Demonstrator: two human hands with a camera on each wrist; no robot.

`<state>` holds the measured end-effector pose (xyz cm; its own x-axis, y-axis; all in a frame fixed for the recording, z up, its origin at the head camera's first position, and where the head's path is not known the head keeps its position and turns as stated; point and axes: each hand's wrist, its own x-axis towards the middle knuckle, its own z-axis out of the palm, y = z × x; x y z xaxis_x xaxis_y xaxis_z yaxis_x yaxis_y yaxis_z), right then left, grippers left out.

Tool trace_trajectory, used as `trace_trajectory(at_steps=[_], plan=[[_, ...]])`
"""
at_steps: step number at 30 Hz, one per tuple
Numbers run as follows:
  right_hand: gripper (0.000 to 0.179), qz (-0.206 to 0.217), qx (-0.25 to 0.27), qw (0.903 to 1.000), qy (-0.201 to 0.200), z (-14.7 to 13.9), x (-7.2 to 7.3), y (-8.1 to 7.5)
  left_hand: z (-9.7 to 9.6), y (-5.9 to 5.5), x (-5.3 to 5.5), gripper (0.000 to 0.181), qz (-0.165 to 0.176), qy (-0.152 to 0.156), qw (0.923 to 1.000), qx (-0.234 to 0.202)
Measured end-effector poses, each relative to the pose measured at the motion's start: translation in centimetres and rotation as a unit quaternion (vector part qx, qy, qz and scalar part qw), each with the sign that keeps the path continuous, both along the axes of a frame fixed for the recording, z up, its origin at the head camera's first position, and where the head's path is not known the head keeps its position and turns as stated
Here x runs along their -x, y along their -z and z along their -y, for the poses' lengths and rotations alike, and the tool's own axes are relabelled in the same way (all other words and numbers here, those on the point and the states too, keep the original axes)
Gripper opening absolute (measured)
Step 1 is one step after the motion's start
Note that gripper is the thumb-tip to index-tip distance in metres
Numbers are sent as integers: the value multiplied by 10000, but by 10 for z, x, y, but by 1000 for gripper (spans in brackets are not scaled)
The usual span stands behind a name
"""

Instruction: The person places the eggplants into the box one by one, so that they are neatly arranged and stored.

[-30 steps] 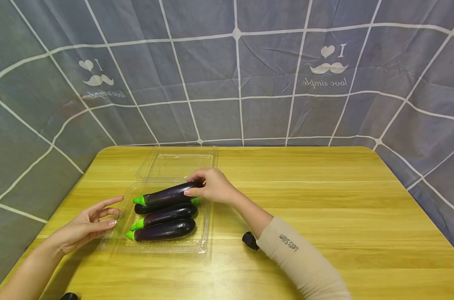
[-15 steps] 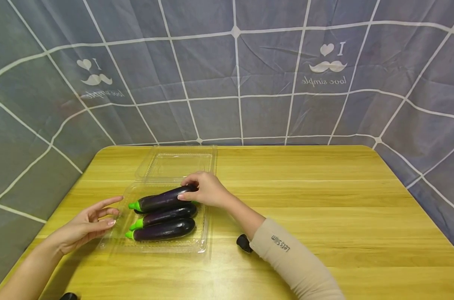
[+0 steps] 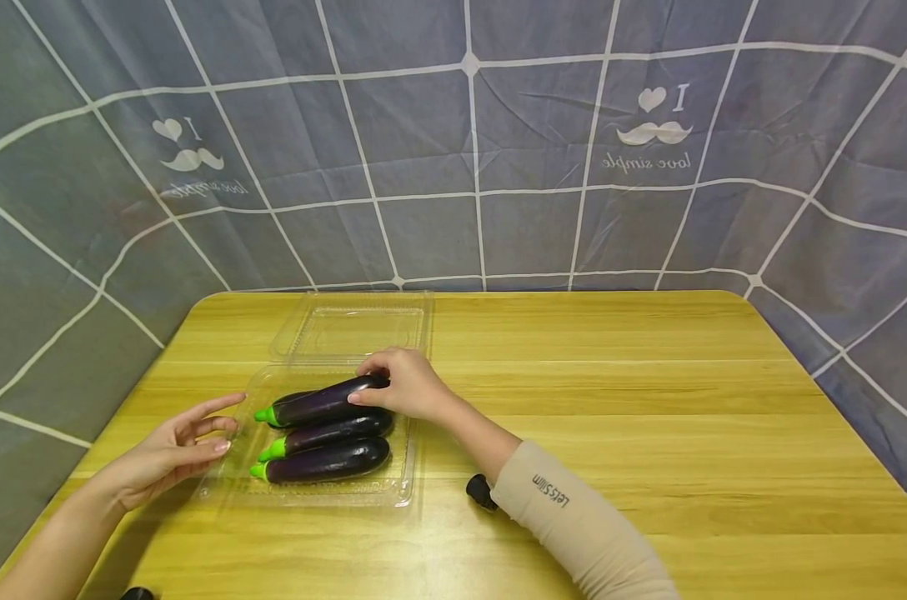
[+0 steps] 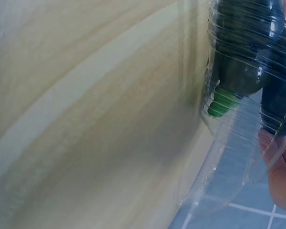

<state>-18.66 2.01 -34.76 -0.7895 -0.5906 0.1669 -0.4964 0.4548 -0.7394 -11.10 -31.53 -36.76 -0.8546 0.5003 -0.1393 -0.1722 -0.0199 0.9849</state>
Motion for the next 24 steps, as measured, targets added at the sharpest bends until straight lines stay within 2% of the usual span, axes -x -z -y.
trace_trajectory(at_steps=[10,15,24], plan=[[34,-210,-10,9998,32,4,-1,1,0,-1,0,56,23,-8,10000,73],[35,-299,-32,9995,33,5,-1,2,0,0,0,56,61,20,10000,-24],[36,-236,30,9997,22,5,-1,1,0,0,0,55,17,-7,10000,68]])
